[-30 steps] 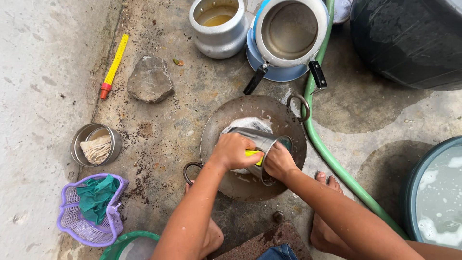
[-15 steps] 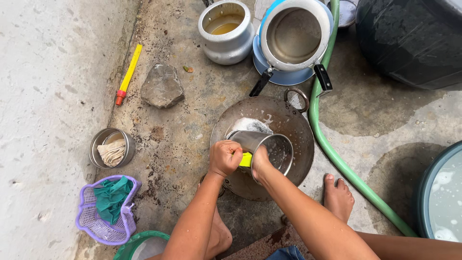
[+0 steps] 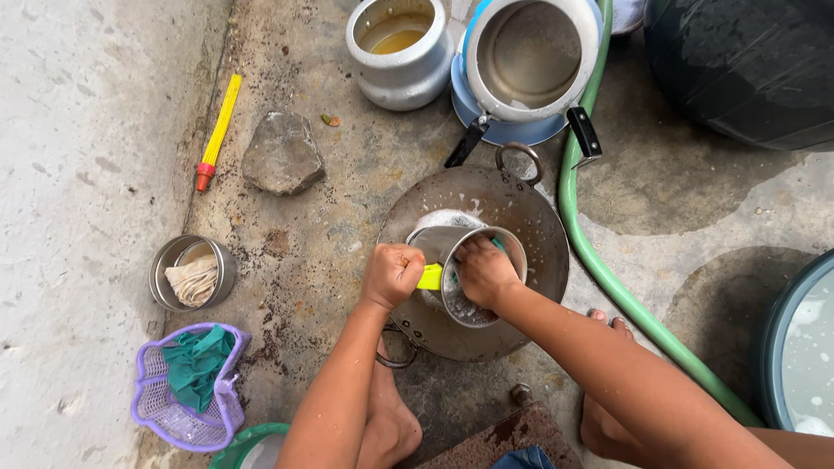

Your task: The person washes various kitchen items including a grater, a cloth, a pressure cooker lid, a plate, and a blender jar by hand in a soapy basin and rinses them in a large bucket of water.

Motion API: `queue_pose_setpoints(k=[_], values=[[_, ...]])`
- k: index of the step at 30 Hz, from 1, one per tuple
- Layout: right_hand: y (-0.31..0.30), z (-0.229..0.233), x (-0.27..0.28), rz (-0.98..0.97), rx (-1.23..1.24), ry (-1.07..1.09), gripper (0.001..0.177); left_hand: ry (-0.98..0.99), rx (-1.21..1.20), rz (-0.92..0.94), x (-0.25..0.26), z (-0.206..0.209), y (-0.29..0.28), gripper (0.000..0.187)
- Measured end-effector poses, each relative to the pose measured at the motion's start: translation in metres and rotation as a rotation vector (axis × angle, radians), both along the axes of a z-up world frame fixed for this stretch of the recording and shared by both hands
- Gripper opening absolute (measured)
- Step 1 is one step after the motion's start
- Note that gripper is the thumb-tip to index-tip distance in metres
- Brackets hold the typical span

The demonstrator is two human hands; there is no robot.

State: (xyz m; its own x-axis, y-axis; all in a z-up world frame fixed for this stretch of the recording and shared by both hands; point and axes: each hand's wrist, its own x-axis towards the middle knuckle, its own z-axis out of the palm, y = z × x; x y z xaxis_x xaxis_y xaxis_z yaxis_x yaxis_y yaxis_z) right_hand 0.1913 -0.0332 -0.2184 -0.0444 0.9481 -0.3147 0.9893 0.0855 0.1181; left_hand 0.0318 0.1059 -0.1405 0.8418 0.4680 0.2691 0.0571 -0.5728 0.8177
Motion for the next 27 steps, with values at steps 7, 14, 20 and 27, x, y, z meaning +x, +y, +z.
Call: queue_pose_setpoints(k=[7,14,20,27], values=[[0.022,-0.035,-0.035,-0.526,-0.306,0.479,0.043,-0.009,-0.049,0.12,-0.007,-0.005,-0.011,0.028],[0.014,-0.045,-0.034,-0.884,0.093,0.61,0.033,-0.013,0.01,0.055,-0.017,-0.014,-0.045,0.029],[-0.019,0.013,-0.002,-0.5,-0.107,0.742,0.04,0.029,-0.145,0.201,-0.012,-0.016,-0.034,0.029],[-0.001,0.072,0.014,0.048,-0.233,-0.038,0.054,0.114,-0.196,0.096,-0.009,-0.016,-0.012,0.034]])
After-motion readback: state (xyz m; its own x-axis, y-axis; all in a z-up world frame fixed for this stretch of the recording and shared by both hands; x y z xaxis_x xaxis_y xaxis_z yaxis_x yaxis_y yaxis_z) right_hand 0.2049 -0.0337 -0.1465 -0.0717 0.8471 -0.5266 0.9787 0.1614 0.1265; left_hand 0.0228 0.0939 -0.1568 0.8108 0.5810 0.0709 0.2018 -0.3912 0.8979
